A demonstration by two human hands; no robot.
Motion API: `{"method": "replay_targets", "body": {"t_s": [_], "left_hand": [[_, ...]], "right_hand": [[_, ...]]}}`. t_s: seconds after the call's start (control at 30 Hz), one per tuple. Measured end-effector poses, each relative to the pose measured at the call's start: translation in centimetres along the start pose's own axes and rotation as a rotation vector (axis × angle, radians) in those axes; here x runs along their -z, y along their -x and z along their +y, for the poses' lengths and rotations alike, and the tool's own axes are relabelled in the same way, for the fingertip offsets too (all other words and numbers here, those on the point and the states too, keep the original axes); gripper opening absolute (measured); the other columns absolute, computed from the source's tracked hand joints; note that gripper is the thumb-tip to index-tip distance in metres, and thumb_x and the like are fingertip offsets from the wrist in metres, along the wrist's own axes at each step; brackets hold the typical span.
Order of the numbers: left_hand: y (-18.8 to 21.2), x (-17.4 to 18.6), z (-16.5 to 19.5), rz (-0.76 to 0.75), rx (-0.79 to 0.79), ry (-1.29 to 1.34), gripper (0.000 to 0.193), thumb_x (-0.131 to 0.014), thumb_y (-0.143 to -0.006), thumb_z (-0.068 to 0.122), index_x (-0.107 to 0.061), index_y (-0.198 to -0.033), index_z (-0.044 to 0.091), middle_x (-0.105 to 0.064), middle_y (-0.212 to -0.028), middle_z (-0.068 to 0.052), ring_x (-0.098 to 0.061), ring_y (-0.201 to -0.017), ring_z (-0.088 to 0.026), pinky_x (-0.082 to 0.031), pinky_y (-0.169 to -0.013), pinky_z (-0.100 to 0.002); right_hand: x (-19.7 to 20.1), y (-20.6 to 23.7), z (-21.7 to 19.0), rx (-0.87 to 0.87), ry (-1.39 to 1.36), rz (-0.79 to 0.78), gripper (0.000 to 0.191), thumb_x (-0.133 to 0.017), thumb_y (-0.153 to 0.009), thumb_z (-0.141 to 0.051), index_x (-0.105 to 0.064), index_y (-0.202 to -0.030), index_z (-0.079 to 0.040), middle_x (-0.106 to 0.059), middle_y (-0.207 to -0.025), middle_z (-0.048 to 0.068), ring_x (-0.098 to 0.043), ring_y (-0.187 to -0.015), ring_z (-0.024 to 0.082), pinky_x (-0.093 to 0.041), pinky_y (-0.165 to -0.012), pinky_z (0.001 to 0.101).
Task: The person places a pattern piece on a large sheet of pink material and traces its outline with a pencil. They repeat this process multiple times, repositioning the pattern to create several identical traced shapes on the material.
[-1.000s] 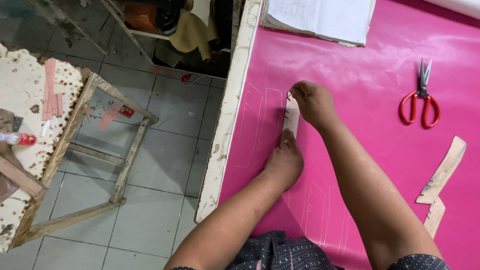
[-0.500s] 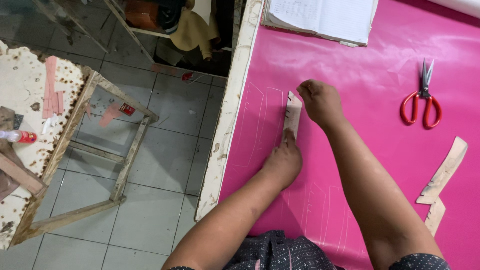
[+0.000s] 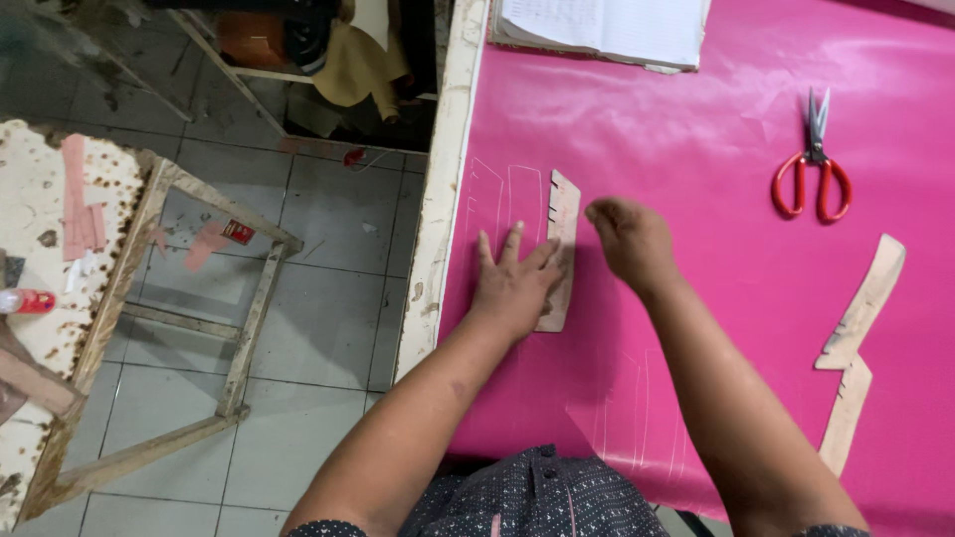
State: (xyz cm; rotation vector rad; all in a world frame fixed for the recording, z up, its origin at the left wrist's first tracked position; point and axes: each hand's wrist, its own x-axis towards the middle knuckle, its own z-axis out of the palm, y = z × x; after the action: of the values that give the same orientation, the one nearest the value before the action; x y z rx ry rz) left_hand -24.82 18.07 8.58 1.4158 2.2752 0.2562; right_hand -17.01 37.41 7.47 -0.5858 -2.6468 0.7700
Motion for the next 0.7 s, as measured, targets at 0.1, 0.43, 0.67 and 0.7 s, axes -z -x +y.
{"method": "replay_targets", "body": {"t_s": [0.1,0.43,0.67,0.7], "left_hand": [[0.2,0.4,-0.4,-0.038,0.023,0.028,0.057,-0.074,-0.086,0.034,-0.057,-0.140,0.034,-0.025,-0.166,0.007,-0.007,-0.155,-0.039,0.001,-0.116,-0.079],[0.8,0.4,-0.2,-0.026,0.017,0.015,0.055,-0.079,-0.083,0.038,-0.061,-0.135,0.031,-0.030,-0.164,0.008,-0.013,-0.155,-0.038,-0.006,-0.116,-0.079],[0.8,-0.5,-0.6,0.044,0.010,0.028,0.057,-0.081,-0.080,0.038,-0.062,-0.133,0.030,-0.033,-0.162,0.011,-0.015,-0.155,-0.036,-0.006,-0.117,-0.078],[0.8,-0.6,-0.7,0.043,0.009,0.035,0.057,-0.081,-0.079,0.038,-0.062,-0.133,0.031,-0.033,-0.162,0.012,-0.015,-0.155,-0.035,-0.005,-0.118,-0.077]], "right_hand": [[0.2,5.3,-1.6,0.009,0.063,-0.034,0.018,-0.068,-0.099,-0.021,-0.075,-0.103,-0.005,-0.074,-0.095,0.018,-0.071,-0.087,0.037,-0.055,-0.075,0.0465],[0.8,14.8,-5.8,0.017,0.013,-0.102,0.016,-0.066,-0.097,-0.019,-0.073,-0.099,-0.004,-0.074,-0.089,0.014,-0.070,-0.087,0.032,-0.053,-0.091,0.0444],[0.6,15.6,-6.5,0.024,-0.015,-0.044,0.014,-0.067,-0.095,-0.017,-0.072,-0.097,-0.004,-0.071,-0.084,0.012,-0.068,-0.083,0.032,-0.053,-0.084,0.0437],[0.4,15.6,-6.6,-0.005,-0.030,-0.049,0.014,-0.067,-0.095,-0.017,-0.071,-0.097,-0.004,-0.070,-0.083,0.012,-0.068,-0.081,0.032,-0.053,-0.081,0.0428]]}}
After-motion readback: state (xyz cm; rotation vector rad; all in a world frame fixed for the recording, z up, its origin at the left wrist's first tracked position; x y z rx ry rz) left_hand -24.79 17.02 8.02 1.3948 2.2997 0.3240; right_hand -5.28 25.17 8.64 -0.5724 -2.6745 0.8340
